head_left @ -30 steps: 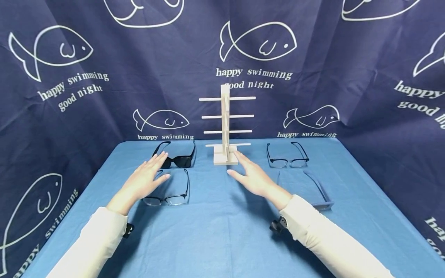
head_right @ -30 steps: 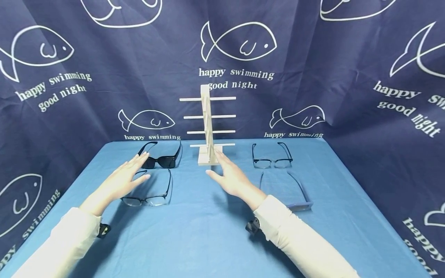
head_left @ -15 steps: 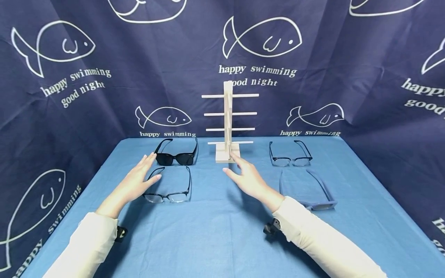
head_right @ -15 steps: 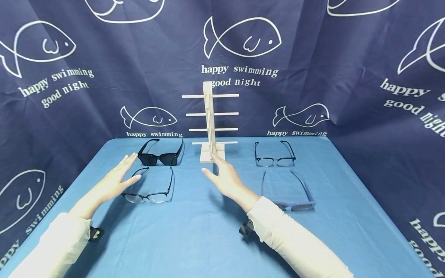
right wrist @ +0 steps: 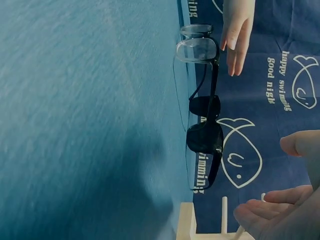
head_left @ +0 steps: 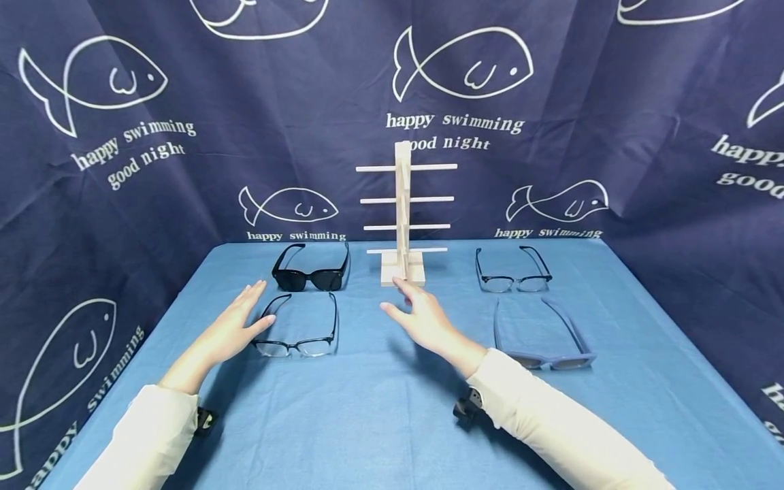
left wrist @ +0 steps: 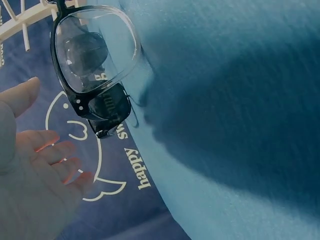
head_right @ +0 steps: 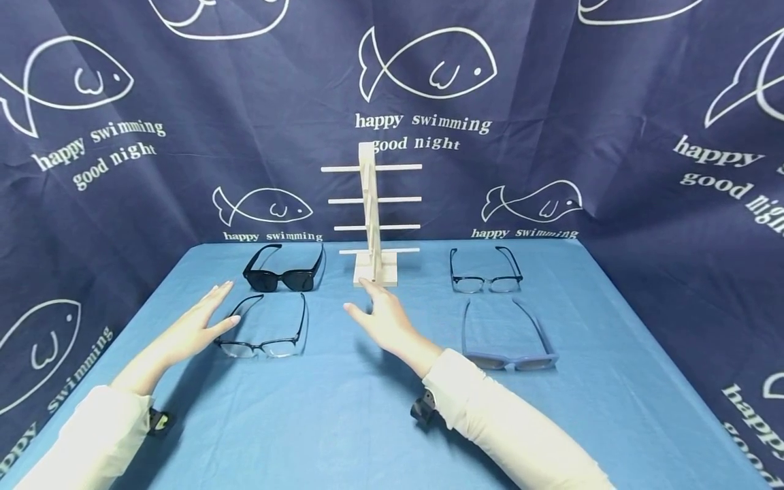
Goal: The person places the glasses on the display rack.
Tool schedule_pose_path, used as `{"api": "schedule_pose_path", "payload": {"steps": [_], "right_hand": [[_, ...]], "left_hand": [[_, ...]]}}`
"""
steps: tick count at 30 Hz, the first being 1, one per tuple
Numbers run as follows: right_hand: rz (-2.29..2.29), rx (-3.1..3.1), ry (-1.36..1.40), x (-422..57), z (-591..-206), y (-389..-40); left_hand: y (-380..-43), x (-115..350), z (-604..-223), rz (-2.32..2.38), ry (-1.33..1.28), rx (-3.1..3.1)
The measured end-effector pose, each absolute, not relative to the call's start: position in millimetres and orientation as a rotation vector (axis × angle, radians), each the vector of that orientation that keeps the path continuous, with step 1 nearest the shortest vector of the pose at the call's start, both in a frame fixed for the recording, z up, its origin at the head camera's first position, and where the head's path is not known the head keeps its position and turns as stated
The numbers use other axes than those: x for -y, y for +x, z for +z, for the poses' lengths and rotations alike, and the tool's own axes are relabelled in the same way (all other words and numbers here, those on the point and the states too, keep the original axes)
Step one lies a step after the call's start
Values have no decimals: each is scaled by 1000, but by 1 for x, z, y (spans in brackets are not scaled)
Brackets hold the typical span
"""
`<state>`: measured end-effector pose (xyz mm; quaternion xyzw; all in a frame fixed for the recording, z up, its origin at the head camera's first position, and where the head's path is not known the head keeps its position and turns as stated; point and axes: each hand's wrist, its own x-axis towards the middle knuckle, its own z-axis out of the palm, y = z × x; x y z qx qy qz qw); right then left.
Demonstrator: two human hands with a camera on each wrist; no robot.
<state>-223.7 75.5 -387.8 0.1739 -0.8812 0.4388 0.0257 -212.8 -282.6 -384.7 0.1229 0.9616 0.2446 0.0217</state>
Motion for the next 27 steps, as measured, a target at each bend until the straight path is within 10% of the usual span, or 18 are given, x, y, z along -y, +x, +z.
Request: {"api": "schedule_pose_path", "payload": {"steps": [27], "right_hand": [[1535,2799,548,-40,-396,-218]], "left_hand": [[-201,290,-396,796,330,-2986]]}}
